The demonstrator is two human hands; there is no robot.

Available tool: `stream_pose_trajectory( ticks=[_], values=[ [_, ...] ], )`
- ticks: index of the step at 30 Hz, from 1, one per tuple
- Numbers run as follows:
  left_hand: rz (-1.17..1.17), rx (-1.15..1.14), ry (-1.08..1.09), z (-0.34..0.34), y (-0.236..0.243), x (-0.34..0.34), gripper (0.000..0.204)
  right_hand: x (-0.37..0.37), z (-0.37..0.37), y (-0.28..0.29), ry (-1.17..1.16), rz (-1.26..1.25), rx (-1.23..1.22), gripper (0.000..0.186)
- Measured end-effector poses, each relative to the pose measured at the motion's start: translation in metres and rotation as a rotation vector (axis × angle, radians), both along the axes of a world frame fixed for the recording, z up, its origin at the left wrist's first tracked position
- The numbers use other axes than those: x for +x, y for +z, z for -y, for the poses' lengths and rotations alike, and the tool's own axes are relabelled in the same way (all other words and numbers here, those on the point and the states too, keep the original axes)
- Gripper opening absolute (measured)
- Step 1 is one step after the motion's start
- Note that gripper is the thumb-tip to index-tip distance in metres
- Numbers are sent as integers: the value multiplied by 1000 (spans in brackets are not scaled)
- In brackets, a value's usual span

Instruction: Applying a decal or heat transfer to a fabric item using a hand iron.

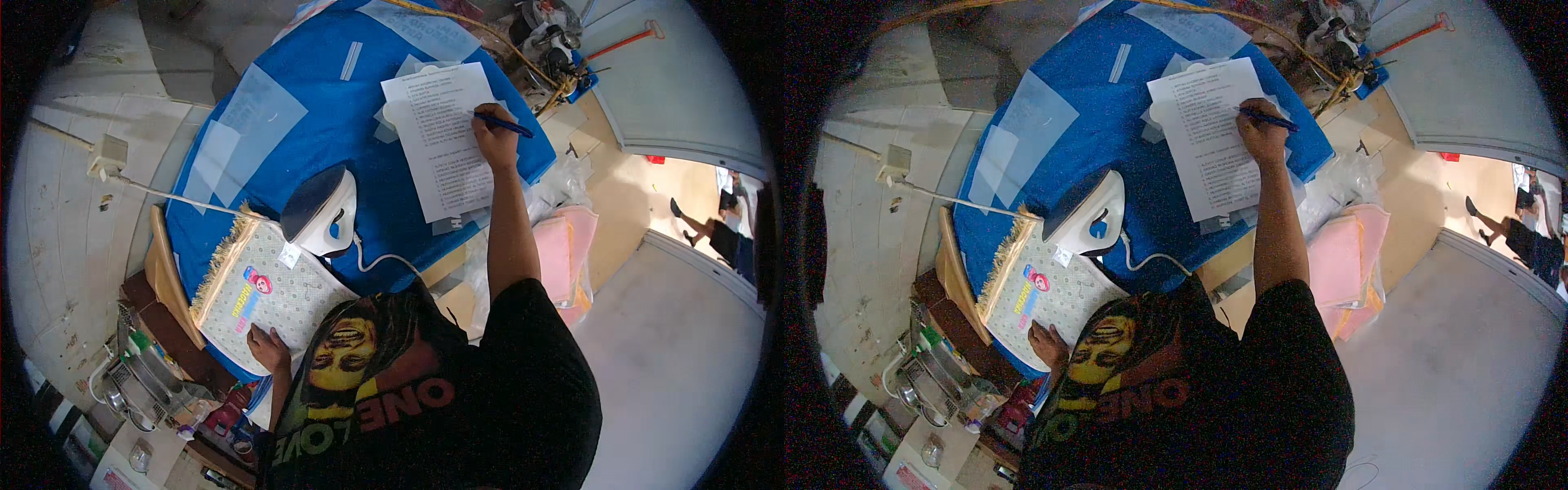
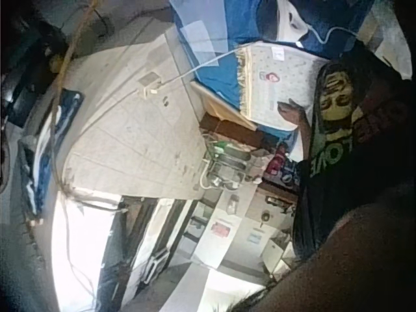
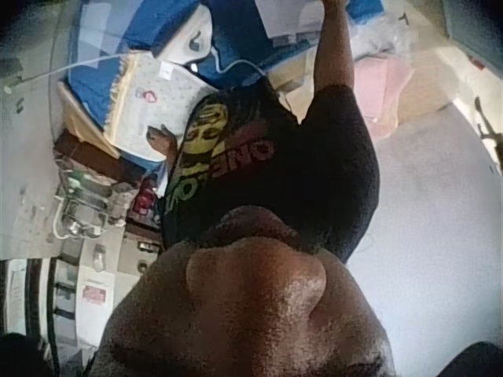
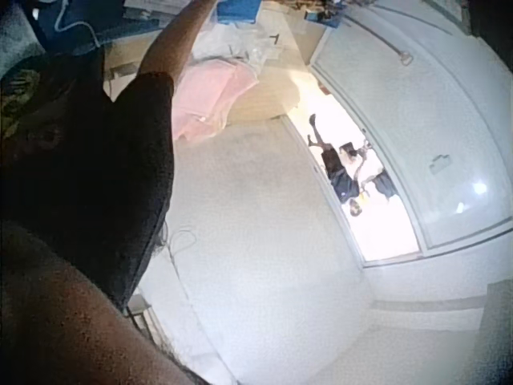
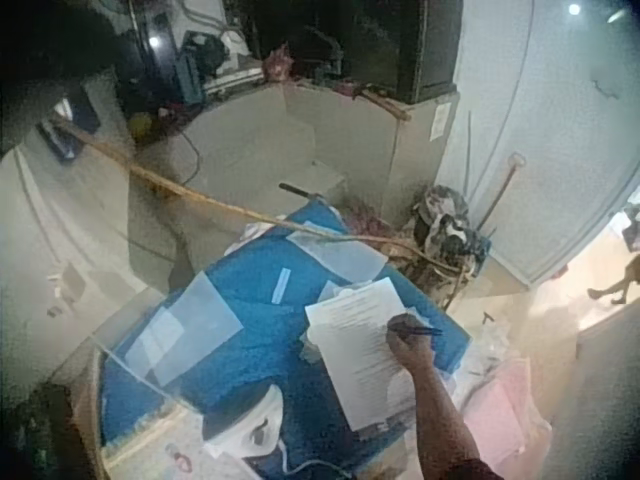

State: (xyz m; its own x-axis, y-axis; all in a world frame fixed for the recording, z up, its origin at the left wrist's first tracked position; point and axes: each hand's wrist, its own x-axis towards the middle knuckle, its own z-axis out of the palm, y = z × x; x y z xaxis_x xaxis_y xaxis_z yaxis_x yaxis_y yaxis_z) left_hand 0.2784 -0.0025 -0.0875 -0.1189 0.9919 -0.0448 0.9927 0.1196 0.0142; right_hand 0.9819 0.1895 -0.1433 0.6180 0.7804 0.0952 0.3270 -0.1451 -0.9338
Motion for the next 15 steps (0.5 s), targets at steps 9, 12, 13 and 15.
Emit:
stream_pose_trajectory(
  ticks=[9, 12, 13, 15],
  values=[
    [-5, -27, 28, 1, 1, 3, 63, 4, -10, 5, -9, -150, 50, 15],
    [15, -37, 38, 0, 1, 0, 63, 10, -11, -4, 19, 67, 71, 15],
    [35, -44, 45, 0, 0, -1, 62, 12, -11, -7, 23, 178, 79, 16],
    [32, -43, 44, 2, 0, 0, 62, 3, -10, 10, 33, 167, 142, 18]
  ],
)
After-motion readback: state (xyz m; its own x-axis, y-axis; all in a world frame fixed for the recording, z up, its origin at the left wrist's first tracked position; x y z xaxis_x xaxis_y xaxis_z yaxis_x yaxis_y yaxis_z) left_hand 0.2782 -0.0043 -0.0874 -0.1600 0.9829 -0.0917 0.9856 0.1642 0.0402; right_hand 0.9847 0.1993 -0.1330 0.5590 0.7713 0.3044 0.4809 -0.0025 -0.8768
